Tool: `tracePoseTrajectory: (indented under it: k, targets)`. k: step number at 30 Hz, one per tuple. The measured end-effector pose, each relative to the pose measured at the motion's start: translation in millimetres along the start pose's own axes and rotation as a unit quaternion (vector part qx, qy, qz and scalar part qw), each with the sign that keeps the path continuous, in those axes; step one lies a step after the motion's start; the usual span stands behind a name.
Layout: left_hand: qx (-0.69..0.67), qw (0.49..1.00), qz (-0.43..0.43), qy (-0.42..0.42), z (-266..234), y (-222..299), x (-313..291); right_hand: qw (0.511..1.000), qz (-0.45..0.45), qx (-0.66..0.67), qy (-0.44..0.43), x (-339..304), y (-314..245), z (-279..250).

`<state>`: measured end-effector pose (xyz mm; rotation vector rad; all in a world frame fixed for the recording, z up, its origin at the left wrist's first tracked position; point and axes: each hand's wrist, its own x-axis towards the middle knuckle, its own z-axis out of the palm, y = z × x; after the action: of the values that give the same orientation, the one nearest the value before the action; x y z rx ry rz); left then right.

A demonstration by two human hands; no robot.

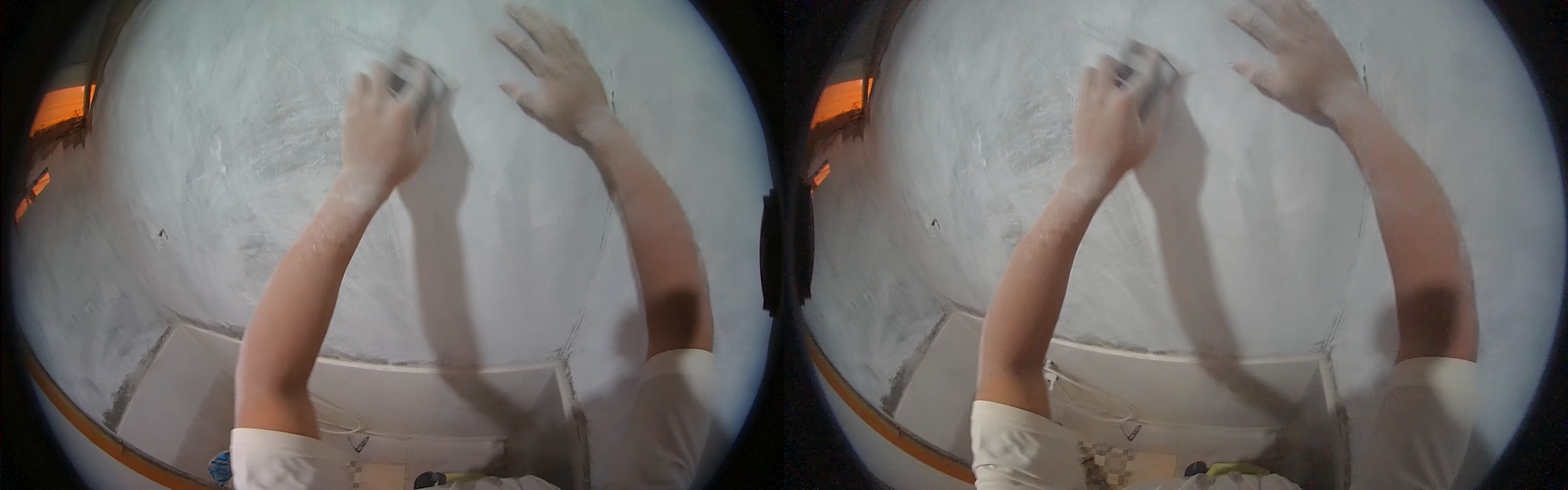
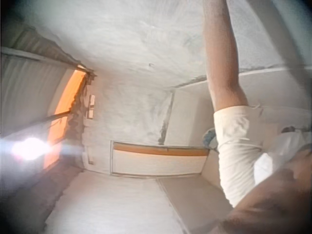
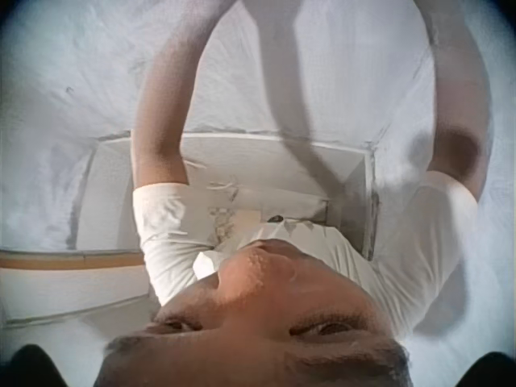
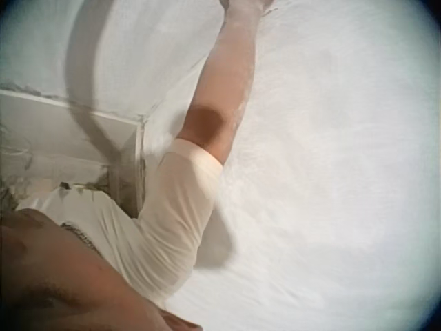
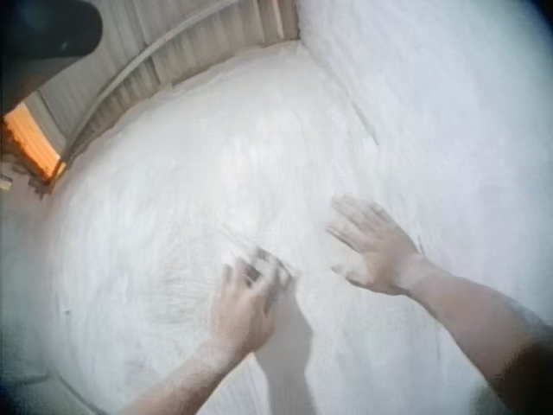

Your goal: The person sands a plastered wall using a hand sanding block, moving the tool across the surface and into the corner while stabilizing themselves with their other hand.

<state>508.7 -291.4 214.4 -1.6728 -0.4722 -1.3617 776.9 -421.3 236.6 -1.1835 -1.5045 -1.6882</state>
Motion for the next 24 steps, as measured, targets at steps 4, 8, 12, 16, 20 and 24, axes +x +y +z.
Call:
tracePoseTrajectory:
  k: [4,8,12,16,20,24]
  targets:
    - [0.049,0.992,-0.061,-0.104,-37,-42,33,0.999,0.023,-0.026,-0.041,6,-19,0]
    - [0.116,0.963,-0.22,-0.102,-27,-29,44,0.998,0.042,-0.005,-0.039,1,-30,-5]
    - [0.096,0.995,0.02,-0.006,-16,14,24,0.997,0.065,-0.011,-0.047,-7,-29,8]
    - [0.124,0.987,-0.002,-0.104,-40,-19,44,0.992,0.089,-0.018,-0.09,3,-38,12]
    - [-0.018,0.903,-0.338,-0.265,-58,-41,78,0.946,0.141,-0.054,-0.288,29,-53,-17]
    - [0.109,0.986,-0.077,-0.102,-34,-24,28,0.861,0.076,-0.086,-0.496,48,-29,-53]
